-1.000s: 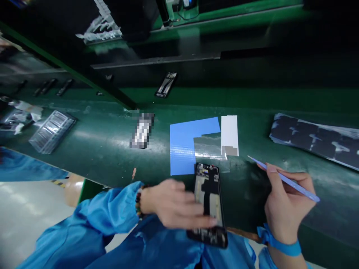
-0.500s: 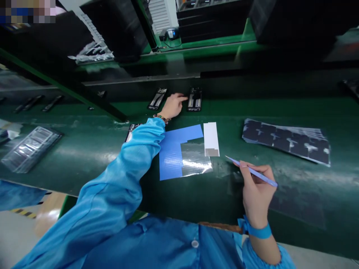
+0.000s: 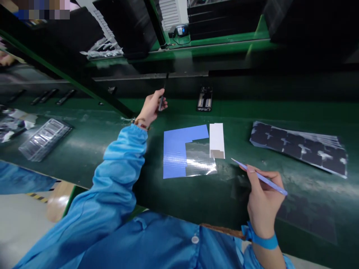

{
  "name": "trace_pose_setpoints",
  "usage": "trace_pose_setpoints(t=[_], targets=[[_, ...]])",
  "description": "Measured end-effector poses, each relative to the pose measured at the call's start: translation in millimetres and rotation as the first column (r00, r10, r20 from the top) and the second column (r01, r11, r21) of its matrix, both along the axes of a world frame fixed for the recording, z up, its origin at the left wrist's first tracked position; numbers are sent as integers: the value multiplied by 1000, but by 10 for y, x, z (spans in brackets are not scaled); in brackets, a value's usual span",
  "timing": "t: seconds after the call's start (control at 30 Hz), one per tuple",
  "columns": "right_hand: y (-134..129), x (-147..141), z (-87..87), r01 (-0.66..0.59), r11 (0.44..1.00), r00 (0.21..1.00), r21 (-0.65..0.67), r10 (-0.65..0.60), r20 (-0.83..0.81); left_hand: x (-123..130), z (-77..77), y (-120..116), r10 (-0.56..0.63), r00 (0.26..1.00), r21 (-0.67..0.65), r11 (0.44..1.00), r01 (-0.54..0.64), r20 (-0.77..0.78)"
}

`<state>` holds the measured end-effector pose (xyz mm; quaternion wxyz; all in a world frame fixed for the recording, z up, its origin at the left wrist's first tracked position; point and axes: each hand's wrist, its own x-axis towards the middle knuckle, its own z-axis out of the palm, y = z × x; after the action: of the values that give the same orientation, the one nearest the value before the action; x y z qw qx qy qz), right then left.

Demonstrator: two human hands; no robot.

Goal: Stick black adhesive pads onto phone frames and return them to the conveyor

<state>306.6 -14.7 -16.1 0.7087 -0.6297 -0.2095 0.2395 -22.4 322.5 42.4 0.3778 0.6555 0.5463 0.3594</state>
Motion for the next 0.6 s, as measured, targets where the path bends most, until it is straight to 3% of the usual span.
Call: trace_pose_setpoints(t=[0.17, 0.3, 0.43, 0.6], targets=[[89, 147, 48, -94, 995, 995, -23, 95, 31, 207, -22, -987, -25, 960, -114, 992, 59, 280], [381, 300, 276, -131, 991, 975, 30, 123, 187, 492, -109, -1586, -58, 880, -151, 978, 146, 472], [837, 201, 420, -267, 962, 939, 54, 247, 239, 658, -268, -1891, -267, 889, -86, 944, 320, 372], [1236, -150, 219, -429, 891, 848, -151, 455, 273, 740, -391, -2130, -390, 909, -103, 908, 406, 146]])
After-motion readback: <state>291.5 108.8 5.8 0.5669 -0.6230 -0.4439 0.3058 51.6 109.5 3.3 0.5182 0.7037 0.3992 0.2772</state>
